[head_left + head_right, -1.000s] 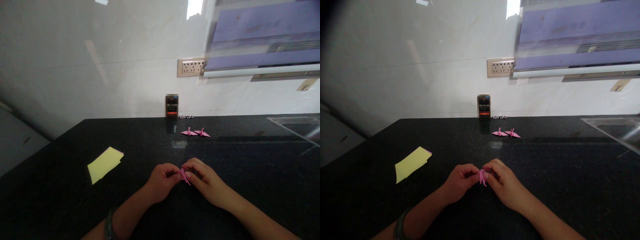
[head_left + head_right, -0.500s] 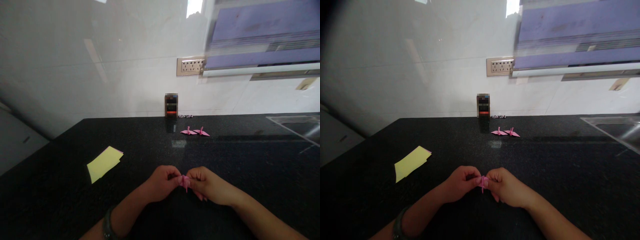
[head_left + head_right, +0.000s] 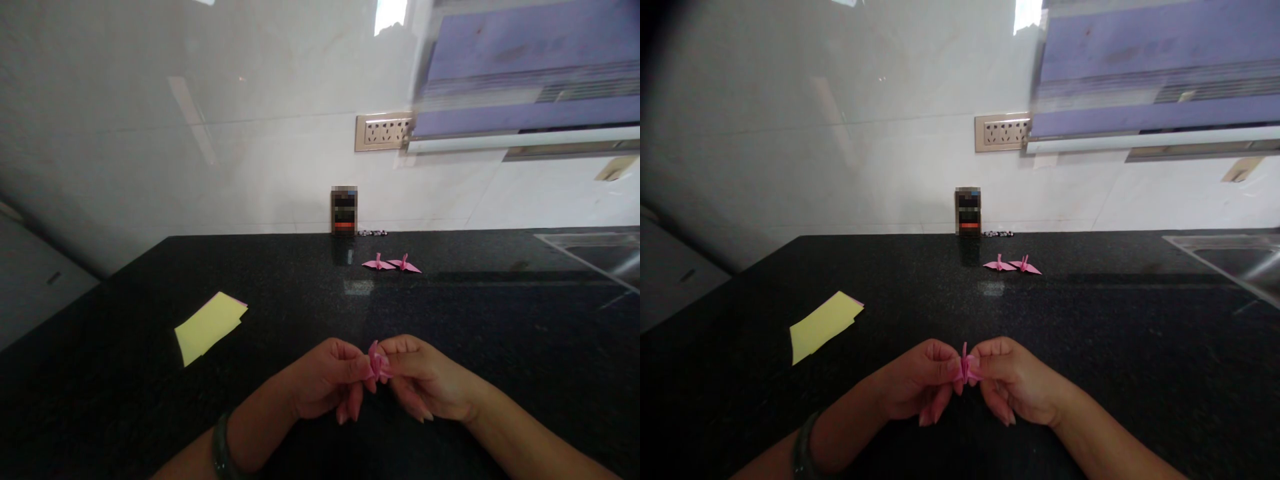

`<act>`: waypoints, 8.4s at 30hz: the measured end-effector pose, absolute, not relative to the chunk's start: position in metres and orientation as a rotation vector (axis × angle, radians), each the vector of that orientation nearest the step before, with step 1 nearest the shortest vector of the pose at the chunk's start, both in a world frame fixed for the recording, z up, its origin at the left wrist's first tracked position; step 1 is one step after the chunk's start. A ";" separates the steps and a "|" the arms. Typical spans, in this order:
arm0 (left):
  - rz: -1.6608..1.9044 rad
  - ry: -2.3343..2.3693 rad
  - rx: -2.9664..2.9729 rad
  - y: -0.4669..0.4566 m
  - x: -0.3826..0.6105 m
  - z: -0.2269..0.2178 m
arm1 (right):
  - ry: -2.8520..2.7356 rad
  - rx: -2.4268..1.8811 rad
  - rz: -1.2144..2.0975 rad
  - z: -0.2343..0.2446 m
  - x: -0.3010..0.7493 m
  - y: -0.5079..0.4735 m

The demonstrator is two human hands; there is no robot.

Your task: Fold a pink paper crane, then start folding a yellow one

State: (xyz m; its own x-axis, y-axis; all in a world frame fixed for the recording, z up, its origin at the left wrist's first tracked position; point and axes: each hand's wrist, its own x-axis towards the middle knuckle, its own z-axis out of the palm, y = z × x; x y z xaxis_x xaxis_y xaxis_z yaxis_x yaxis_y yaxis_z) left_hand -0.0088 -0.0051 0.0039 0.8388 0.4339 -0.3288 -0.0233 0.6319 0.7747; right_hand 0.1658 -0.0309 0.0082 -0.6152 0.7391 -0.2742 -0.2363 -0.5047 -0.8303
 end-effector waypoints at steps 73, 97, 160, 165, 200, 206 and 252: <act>0.627 0.581 0.878 -0.011 0.003 0.002 | -0.735 -0.761 1.914 0.005 0.162 -0.029; 0.783 0.660 0.722 -0.006 0.004 0.001 | -0.722 -0.852 1.862 -0.002 0.165 -0.022; 0.700 0.794 0.574 0.007 -0.001 0.000 | -0.662 -1.008 1.895 0.001 0.173 -0.017; 0.726 0.782 0.608 0.006 -0.003 0.001 | -0.709 -1.017 1.866 0.003 0.176 -0.017; 0.564 0.655 0.654 0.003 -0.009 0.011 | -1.386 -1.081 1.238 0.007 0.185 -0.013; 0.546 0.644 0.669 0.004 -0.010 0.007 | -1.636 -0.944 1.242 0.012 0.184 -0.018; 1.079 0.911 0.756 0.013 -0.025 0.010 | -1.861 -2.130 0.297 0.000 0.208 0.115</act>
State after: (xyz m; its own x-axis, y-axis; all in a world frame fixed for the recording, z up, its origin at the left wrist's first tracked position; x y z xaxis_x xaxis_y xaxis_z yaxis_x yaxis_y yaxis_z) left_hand -0.0254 0.0127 0.0099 0.1987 0.9499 -0.2411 -0.3962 0.3029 0.8668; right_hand 0.2084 0.1155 0.0005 0.1408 0.9893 0.0392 0.9280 -0.1181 -0.3533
